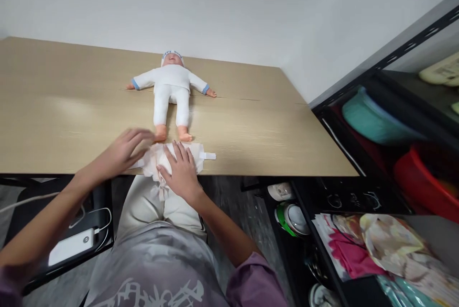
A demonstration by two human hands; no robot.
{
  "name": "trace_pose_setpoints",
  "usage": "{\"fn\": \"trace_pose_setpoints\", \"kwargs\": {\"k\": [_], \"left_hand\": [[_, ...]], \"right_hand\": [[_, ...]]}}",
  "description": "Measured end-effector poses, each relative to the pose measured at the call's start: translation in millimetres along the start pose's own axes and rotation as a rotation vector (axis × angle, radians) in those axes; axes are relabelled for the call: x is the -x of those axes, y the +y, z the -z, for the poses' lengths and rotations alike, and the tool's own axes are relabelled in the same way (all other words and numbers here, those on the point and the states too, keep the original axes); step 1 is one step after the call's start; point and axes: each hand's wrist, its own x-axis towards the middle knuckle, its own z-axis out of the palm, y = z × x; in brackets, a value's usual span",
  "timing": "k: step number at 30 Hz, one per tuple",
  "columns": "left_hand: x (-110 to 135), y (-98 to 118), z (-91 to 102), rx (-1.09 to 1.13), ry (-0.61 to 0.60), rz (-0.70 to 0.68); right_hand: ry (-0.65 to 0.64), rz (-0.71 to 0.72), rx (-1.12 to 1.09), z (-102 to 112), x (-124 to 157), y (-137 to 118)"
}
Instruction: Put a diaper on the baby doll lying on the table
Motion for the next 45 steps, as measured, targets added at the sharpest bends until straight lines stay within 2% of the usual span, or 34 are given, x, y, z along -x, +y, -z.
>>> {"fn": "trace_pose_setpoints", "kwargs": {"k": [1, 2, 5, 7, 10, 14, 19, 22, 25, 30, 33, 37, 41, 43, 45], "left_hand": [[-21.3, -15.5, -4.5, -0.114, 0.057, -0.035], [-41.3, -30.6, -9.7, -0.203, 0.058, -0.059], [-89.1, -63.6, -23.6, -0.375, -0.105, -0.227], [-110.1, -72.3, -30.4, -0.426, -0.236, -0.349], [-130.4, -72.5, -40.2, -0.413, -0.312, -0.42], [-149.3, -68.6, -53.4, -0.28, -0.223, -0.473], [-167.7, -64.8, -62.4, -0.305, -0.211, -0.588], [-178.2, -62.0, -54.3, -0.176, -0.172, -0.597], [-190.9, -56.6, -30.5, 0.07, -0.079, -0.554], [-212.1, -45.0, 22.6, 0.22, 0.037, -0.412], [-220.6, -43.5, 43.2, 0.291, 0.076, -0.371], [-225.7, -47.6, 56.2, 0.323, 0.134, -0.331], [-225.3, -48.8, 64.4, 0.303, 0.129, -0.291], [-224.4, -47.3, 67.3, 0.299, 0.132, -0.267], [-223.8, -46.1, 68.8, 0.301, 0.129, -0.241]], "right_hand": [[0.001, 0.002, -0.001, -0.2, -0.1, 0.3], [0.0, 0.004, -0.002, -0.3, 0.0, 0.5], [0.004, 0.006, -0.013, -0.6, 0.8, 0.5], [0.011, 0.005, -0.026, -0.9, 1.6, 0.2], [0.008, 0.001, -0.041, -0.9, 2.3, 0.0], [-0.011, -0.005, -0.06, 0.8, 2.0, 0.2], [-0.026, -0.005, -0.071, 2.7, -2.0, 2.9], [-0.033, -0.001, -0.073, 2.2, -10.6, 8.3], [-0.071, 0.015, -0.084, -0.2, -26.3, 17.4], [-0.116, 0.071, -0.07, -10.0, -69.2, 35.9], [-0.112, 0.079, -0.047, -18.6, -108.1, 47.6], [-0.128, 0.065, -0.024, -30.9, -176.8, 65.5], [-0.115, 0.013, -0.013, -40.8, -250.5, 86.1], [-0.085, 0.004, -0.029, -43.5, -281.5, 96.7], [-0.01, 0.056, -0.073, -44.6, -306.3, 105.9]]}}
